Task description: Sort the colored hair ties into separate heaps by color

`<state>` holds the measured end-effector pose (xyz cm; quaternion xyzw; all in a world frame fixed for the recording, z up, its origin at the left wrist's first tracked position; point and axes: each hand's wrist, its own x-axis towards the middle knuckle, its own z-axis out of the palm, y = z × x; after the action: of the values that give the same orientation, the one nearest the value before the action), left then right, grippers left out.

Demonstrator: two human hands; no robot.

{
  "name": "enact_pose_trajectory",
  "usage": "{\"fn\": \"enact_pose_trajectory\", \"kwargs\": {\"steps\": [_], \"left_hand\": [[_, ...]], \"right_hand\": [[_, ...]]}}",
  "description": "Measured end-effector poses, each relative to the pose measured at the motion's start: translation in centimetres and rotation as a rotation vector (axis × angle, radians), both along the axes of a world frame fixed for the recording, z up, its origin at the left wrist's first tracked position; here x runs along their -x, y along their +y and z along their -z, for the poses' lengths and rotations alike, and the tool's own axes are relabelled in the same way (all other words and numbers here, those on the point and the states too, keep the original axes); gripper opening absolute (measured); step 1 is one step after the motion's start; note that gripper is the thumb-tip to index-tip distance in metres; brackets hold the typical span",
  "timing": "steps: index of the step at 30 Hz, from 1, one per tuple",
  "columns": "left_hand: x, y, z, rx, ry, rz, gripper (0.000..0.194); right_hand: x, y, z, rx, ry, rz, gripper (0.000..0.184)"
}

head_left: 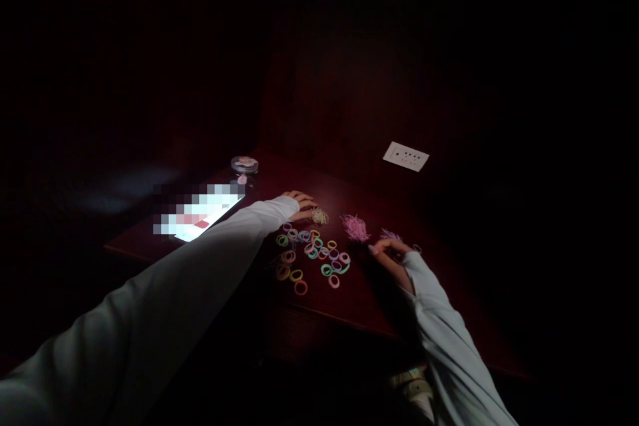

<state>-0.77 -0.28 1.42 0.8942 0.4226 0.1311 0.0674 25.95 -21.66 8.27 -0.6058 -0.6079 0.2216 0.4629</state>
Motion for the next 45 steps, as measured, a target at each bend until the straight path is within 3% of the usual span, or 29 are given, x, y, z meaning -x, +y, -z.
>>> {"fn": "enact_pose_trajectory", "kwargs": {"steps": [4,7,12,16,20,25,29,38,45], "left_hand": [[0.0,0.0,0.1,0.004,0.001,-0.006,0.042],[0.0,0.2,0.2,-0.006,0.005,0.003,0.042],[0.2,0.6,0.4,-0.021,0.011,0.023,0.043],[0.2,0.7,0.5,-0.013,0.002,0.014,0.043],[0.1,0.5,0.5,-0.016,-0.006,0.015,0.043],[0.1,0.5,0.4,-0.02,0.006,0.013,0.043],[0.1,0.4,0.2,-0.029,0.02,0.016,0.044],[-0.2,0.4,0.3,-0.026,0.037,-0.007,0.043],[-0.1,0.4,0.4,-0.024,0.01,-0.005,0.043]], "right_hand": [[-5.0,-2.0,-1.3,-0.036,-0.111,0.174,0.041],[-7.1,-3.4,-1.1,-0.006,-0.274,0.271,0.034],[-8.1,-4.2,-0.4,0.087,-0.56,0.355,0.028],[-8.1,-3.7,-0.9,0.15,-0.769,0.405,0.024],[-5.6,-2.6,-1.3,0.07,-0.804,0.381,0.028],[1.2,-1.1,-0.8,-0.105,-0.741,0.02,0.026],[4.8,-0.3,0.2,-0.188,-0.796,-0.082,0.019],[6.2,0.3,2.8,-0.174,-0.897,-0.168,0.013],[6.7,0.5,3.3,-0.202,-0.946,-0.163,0.01]]}}
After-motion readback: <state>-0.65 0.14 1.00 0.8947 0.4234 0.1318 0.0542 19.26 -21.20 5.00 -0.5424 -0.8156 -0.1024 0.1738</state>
